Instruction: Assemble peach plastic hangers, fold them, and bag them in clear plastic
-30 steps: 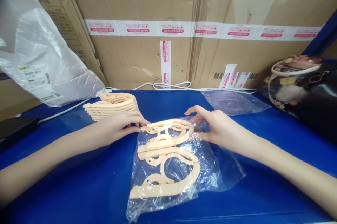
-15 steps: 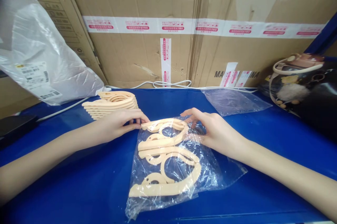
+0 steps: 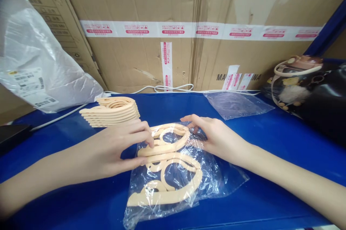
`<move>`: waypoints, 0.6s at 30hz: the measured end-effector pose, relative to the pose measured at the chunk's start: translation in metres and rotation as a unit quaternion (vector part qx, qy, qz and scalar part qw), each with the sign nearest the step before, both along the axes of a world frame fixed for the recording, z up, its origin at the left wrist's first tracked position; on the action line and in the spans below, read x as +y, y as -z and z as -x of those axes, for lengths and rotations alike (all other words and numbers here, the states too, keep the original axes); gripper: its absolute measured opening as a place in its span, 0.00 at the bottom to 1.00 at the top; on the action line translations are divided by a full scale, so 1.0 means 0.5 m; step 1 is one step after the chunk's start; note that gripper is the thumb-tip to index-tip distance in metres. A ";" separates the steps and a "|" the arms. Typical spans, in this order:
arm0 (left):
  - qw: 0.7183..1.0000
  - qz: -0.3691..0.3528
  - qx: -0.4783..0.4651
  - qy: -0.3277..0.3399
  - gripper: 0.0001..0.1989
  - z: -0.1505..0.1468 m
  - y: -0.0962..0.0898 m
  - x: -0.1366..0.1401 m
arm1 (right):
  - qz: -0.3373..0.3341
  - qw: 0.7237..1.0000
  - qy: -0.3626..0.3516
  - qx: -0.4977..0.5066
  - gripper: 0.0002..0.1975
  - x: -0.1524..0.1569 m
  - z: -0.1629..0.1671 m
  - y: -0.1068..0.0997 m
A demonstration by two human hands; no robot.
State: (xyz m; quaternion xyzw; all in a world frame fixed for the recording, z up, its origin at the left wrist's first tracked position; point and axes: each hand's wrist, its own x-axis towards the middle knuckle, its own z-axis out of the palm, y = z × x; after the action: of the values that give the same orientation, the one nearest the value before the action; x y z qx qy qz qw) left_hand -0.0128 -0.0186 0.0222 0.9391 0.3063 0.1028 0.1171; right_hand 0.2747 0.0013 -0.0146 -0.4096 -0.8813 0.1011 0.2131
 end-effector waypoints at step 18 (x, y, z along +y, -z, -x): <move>0.978 -0.151 -0.073 -0.120 0.22 0.102 -0.069 0.082 | 0.094 0.994 -0.029 -0.046 0.41 0.005 -0.034 -0.041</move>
State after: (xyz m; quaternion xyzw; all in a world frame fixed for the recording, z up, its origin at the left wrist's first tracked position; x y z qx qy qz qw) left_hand -0.0638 0.0226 0.0567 0.8922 0.3885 0.2294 -0.0175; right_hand 0.2915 0.0039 0.0058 -0.4064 -0.8881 0.1706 0.1301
